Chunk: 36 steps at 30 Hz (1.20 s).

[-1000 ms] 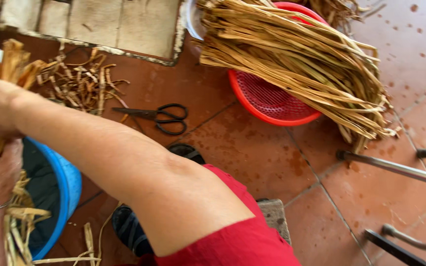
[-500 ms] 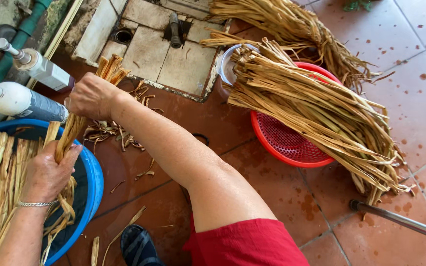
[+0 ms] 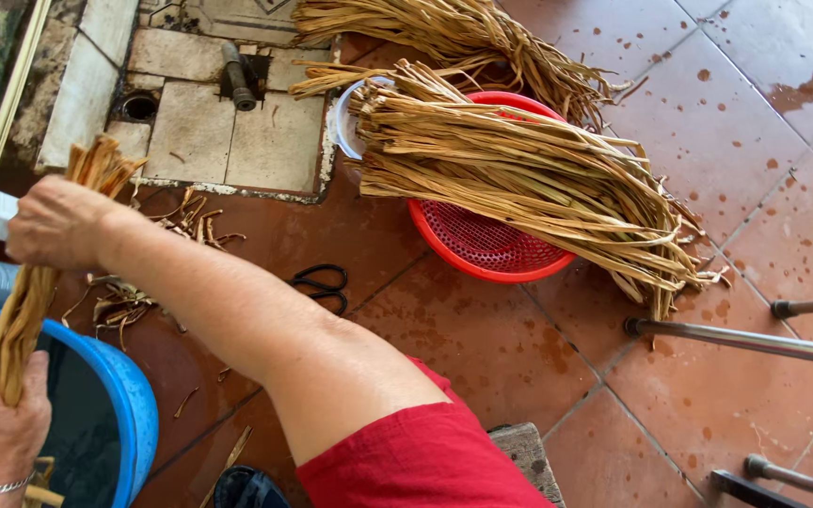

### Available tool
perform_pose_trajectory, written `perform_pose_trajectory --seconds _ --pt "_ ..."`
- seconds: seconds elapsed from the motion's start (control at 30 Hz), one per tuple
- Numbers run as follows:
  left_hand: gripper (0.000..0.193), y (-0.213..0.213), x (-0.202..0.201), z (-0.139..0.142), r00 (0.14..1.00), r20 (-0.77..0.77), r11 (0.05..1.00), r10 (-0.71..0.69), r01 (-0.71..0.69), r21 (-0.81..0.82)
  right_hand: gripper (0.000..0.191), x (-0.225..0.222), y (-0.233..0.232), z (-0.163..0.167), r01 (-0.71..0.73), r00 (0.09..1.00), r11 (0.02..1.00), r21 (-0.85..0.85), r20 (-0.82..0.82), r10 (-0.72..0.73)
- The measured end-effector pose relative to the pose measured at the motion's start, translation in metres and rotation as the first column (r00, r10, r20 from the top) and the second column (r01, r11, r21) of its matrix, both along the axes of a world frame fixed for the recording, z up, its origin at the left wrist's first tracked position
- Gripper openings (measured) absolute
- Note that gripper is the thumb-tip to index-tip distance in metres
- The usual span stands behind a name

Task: The person repeatedly picks long dried bamboo strips from a blue basin, splits them by hand into thinner strips, and places the processed pieces into a red basket. The person occasionally uses scissors to trim the strips. Waste pieces accumulate on the tiled floor.

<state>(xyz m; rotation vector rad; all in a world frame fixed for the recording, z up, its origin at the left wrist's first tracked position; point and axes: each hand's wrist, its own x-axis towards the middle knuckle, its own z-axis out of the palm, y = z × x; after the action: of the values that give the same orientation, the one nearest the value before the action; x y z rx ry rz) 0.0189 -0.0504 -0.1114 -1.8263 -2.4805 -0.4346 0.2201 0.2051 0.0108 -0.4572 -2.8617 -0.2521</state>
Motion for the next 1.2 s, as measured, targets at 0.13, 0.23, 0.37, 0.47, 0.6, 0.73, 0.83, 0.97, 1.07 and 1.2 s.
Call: perform_pose_trajectory --seconds 0.13,0.23,0.37,0.47,0.6,0.73,0.83,0.97,1.07,1.2 --pt "0.043 0.004 0.001 0.010 0.966 -0.259 0.997 0.016 -0.036 -0.074 0.021 0.005 -0.007 0.009 -0.073 0.993 0.997 0.012 -0.090 0.074" --pt "0.045 0.009 0.004 0.020 0.964 -0.265 0.996 -0.004 -0.019 -0.085 0.028 0.011 -0.004 0.013 -0.082 0.996 0.996 -0.044 0.021 0.083" --pt "0.046 0.014 0.004 0.025 1.000 0.000 0.991 0.011 -0.011 -0.137 0.036 0.018 0.019 0.009 0.025 0.993 0.999 -0.036 0.115 -0.021" --pt "0.046 0.005 -0.005 0.023 0.982 0.139 0.959 0.131 -0.090 -0.269 0.033 0.035 0.047 0.001 0.190 0.978 0.978 -0.091 0.109 -0.180" --pt "0.050 -0.020 -0.021 0.011 0.950 0.305 0.986 0.071 -0.020 -0.166 0.020 0.080 0.081 -0.006 0.431 0.902 0.880 -0.197 0.113 -0.417" --pt "0.068 -0.028 -0.035 0.004 0.947 0.315 0.997 -0.058 0.071 -0.031 0.019 0.167 0.114 0.014 0.471 0.782 0.428 -0.771 0.140 -0.607" --pt "0.091 -0.026 -0.041 -0.002 0.963 0.133 0.967 -0.233 0.215 0.139 0.034 0.265 0.129 0.030 0.075 0.545 0.210 -0.975 -0.136 -0.827" --pt "0.090 -0.018 -0.040 -0.009 0.980 0.186 0.988 -0.075 0.099 -0.121 0.018 0.424 0.112 0.033 -0.474 -0.402 0.562 -0.678 -0.402 -0.823" --pt "0.085 -0.014 -0.035 -0.018 0.940 0.342 0.961 0.010 0.085 -0.263 0.025 0.530 0.071 0.022 -0.542 -0.791 0.809 -0.230 -0.187 -0.583" --pt "0.073 -0.012 -0.022 -0.028 0.939 0.342 0.927 0.037 0.096 -0.362 0.023 0.565 0.016 -0.029 -0.483 -0.804 0.850 -0.211 -0.278 -0.526"
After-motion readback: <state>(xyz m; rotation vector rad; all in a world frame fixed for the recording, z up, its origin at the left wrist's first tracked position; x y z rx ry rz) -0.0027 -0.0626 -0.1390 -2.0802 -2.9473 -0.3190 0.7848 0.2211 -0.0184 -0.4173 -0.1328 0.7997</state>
